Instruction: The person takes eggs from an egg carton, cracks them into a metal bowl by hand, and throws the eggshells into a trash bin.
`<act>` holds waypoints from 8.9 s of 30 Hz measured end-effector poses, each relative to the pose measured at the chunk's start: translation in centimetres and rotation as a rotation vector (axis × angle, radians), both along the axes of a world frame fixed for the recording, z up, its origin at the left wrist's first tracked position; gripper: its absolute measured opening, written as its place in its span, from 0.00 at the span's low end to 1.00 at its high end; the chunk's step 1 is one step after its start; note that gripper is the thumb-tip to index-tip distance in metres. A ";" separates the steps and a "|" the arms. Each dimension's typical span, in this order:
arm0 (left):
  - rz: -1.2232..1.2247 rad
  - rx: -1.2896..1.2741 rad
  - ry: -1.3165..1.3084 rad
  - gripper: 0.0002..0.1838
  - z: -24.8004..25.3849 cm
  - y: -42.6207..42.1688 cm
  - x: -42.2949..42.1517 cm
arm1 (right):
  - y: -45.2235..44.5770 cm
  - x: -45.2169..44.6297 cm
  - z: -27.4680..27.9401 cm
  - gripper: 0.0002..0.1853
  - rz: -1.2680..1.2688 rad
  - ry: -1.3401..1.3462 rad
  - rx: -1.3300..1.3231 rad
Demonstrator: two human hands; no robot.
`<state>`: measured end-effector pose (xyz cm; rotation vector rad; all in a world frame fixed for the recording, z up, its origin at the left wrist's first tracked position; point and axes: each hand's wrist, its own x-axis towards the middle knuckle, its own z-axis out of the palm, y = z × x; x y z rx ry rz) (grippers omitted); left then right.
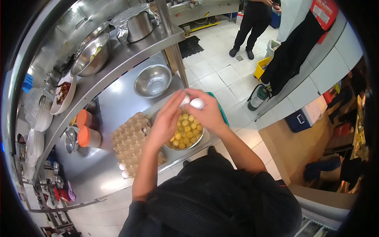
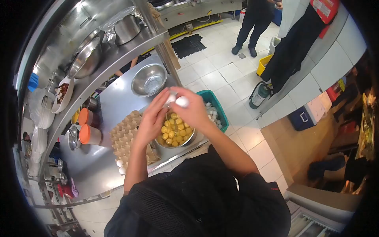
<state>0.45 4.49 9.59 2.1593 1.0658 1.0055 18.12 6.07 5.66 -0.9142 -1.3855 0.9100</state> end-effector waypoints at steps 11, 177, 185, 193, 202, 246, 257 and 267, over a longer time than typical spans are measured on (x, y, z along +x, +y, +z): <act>0.097 0.075 0.152 0.24 -10.6 8.8 7.4 | 1.5 13.1 -21.2 0.23 -0.475 0.705 -0.894; 0.501 -0.701 -0.278 0.19 -12.2 -3.6 -3.8 | 1.5 -3.5 -10.4 0.12 0.411 -0.245 0.039; 0.589 -0.374 0.066 0.19 -12.1 -4.2 -3.8 | 1.1 -2.8 -11.0 0.14 0.440 -0.276 0.251; 0.492 -0.219 -0.195 0.28 -12.0 -3.7 -3.0 | -2.5 -1.7 -6.9 0.22 0.265 -0.534 0.411; 0.195 -0.457 -0.286 0.47 -6.3 0.8 8.5 | 1.3 7.1 -7.8 0.25 -0.404 -0.085 0.291; 1.165 -1.945 -0.592 0.35 -42.5 7.6 35.0 | 25.7 65.7 -34.5 0.35 0.248 -0.537 -2.075; 1.298 -1.625 -0.768 0.34 -49.1 1.4 35.4 | 35.5 56.7 -33.4 0.30 0.086 -0.558 -1.645; 1.615 -1.611 -0.949 0.23 -42.7 -15.4 41.8 | 38.1 40.0 -32.6 0.19 0.468 -0.457 -0.818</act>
